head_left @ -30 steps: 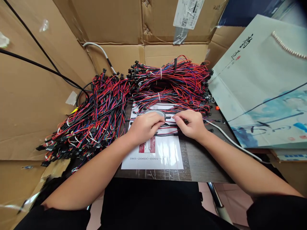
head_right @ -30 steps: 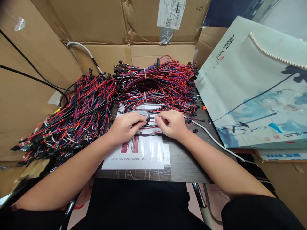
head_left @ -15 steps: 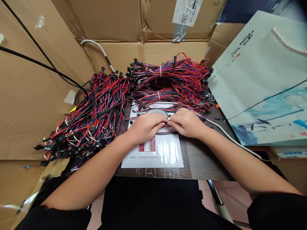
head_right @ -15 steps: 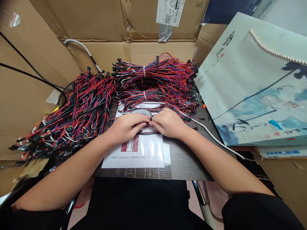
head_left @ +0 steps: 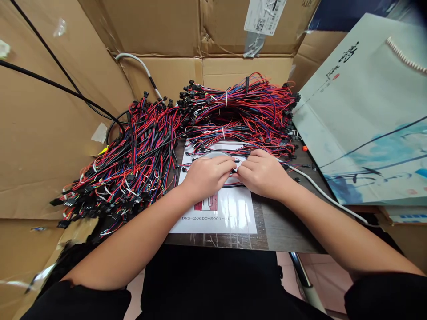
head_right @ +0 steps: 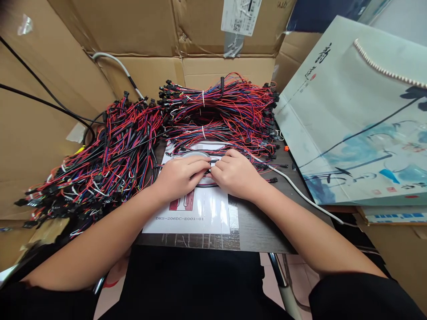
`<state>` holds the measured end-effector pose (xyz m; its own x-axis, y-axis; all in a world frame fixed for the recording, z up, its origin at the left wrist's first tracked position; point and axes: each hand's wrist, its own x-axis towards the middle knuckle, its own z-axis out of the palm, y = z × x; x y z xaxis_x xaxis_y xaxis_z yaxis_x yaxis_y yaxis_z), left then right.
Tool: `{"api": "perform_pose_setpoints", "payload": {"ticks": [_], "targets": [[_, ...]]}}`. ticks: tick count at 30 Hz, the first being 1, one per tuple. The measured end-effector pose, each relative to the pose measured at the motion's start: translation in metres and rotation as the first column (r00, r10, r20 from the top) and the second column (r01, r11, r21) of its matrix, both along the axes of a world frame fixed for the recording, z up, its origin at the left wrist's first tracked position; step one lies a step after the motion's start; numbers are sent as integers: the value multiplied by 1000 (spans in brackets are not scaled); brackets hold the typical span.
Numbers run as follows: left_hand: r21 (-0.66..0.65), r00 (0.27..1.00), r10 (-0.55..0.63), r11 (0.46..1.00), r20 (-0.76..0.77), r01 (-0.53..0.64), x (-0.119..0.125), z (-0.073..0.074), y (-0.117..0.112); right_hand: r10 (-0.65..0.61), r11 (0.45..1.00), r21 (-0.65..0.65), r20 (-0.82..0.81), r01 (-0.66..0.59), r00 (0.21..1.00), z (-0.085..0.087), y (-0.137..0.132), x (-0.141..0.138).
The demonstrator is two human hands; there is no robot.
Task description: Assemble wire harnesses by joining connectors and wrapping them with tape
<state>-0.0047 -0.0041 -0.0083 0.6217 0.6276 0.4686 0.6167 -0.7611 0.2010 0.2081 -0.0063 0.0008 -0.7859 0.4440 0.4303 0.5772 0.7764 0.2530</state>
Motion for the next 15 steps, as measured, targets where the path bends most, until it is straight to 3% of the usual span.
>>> {"api": "perform_pose_setpoints", "payload": {"ticks": [6,10,15], "targets": [[-87,997,-35,995,69,41,1,0,1,-127,990,-61,1,127,992,10,-9,-4],[-110,996,-53,992,69,61,2,2,1,-123,987,-104,7,123,992,15,-13,-4],[-125,995,-89,988,40,93,3,0,1,-107,992,-63,43,110,993,14,-14,-5]]}}
